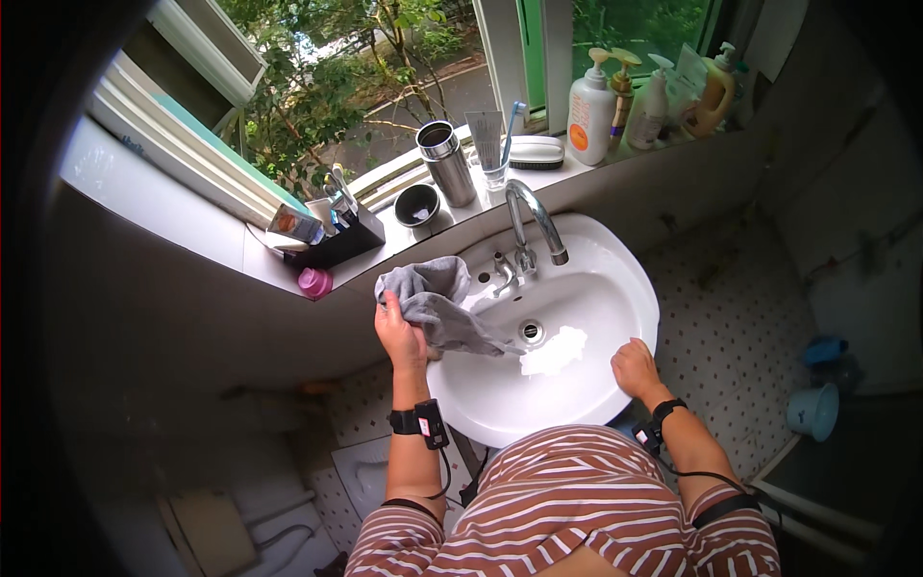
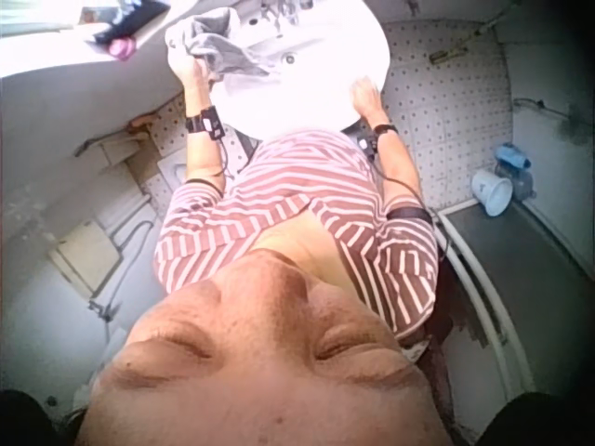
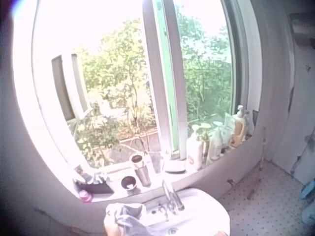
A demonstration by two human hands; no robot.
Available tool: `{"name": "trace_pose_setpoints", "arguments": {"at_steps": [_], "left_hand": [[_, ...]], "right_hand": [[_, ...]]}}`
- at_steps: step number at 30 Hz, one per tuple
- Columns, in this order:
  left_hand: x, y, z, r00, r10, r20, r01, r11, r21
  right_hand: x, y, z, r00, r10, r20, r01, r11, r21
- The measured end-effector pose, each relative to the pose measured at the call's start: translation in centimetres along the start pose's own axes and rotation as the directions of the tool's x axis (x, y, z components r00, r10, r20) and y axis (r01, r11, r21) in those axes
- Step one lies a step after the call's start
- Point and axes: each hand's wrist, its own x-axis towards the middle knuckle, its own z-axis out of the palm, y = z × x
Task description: Cleaning the sink and washing a cleaning cloth in a bathroom.
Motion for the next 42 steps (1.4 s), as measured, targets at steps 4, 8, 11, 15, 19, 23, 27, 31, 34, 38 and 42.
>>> {"name": "trace_pose_setpoints", "arguments": {"at_steps": [4,8,11,15,19,23,27,31,34,38,42], "left_hand": [[1.4,-8.2,-4.2,0.971,0.108,0.214,-0.211,0.811,0.546],[2.0,-11.9,-2.2,0.857,-0.215,0.468,-0.341,0.445,0.828],[2.7,-12.9,-1.2,0.687,-0.348,0.638,-0.608,0.207,0.767],[2.6,-13.3,-1.5,0.622,-0.414,0.665,-0.707,0.067,0.704],[0.9,-12.9,-1.7,0.741,-0.287,0.607,-0.652,-0.093,0.753],[-1.5,-12.4,-3.1,0.871,-0.224,0.436,-0.479,-0.195,0.856],[0.0,-11.3,-2.8,0.93,-0.228,0.289,-0.269,0.115,0.956],[3.4,-13.6,-7.1,0.978,-0.206,0.027,0.183,0.915,0.361],[3.5,-14.5,-0.5,0.956,-0.284,0.071,0.275,0.955,0.11],[4.9,-16.5,0.8,0.854,-0.477,0.206,0.472,0.878,0.076],[6.8,-18.1,0.6,0.709,-0.595,0.379,0.435,0.792,0.429]], "right_hand": [[0.5,-0.8,0.0,1.0,-0.021,-0.02,0.021,1.0,0.023],[0.1,-0.2,-0.1,1.0,0.01,-0.019,-0.01,0.999,0.036],[0.0,-0.2,-0.1,1.0,0.017,-0.009,-0.017,0.999,0.049],[0.2,-0.5,-0.3,1.0,0.027,0.011,-0.027,0.998,0.053],[0.3,-0.3,-0.3,1.0,0.017,0.0,-0.017,0.998,0.065],[0.2,0.0,-0.2,1.0,0.02,-0.016,-0.019,0.997,0.075],[0.2,0.0,-0.5,0.999,0.035,-0.039,-0.033,0.998,0.046],[1.1,-0.9,-0.3,0.999,-0.002,-0.035,0.006,0.996,0.094],[0.2,0.1,-0.6,0.999,0.042,-0.028,-0.04,0.996,0.074],[0.3,0.0,-0.5,0.999,0.041,-0.022,-0.039,0.995,0.091],[0.3,-0.2,-0.4,0.999,0.033,-0.025,-0.03,0.996,0.087]]}}
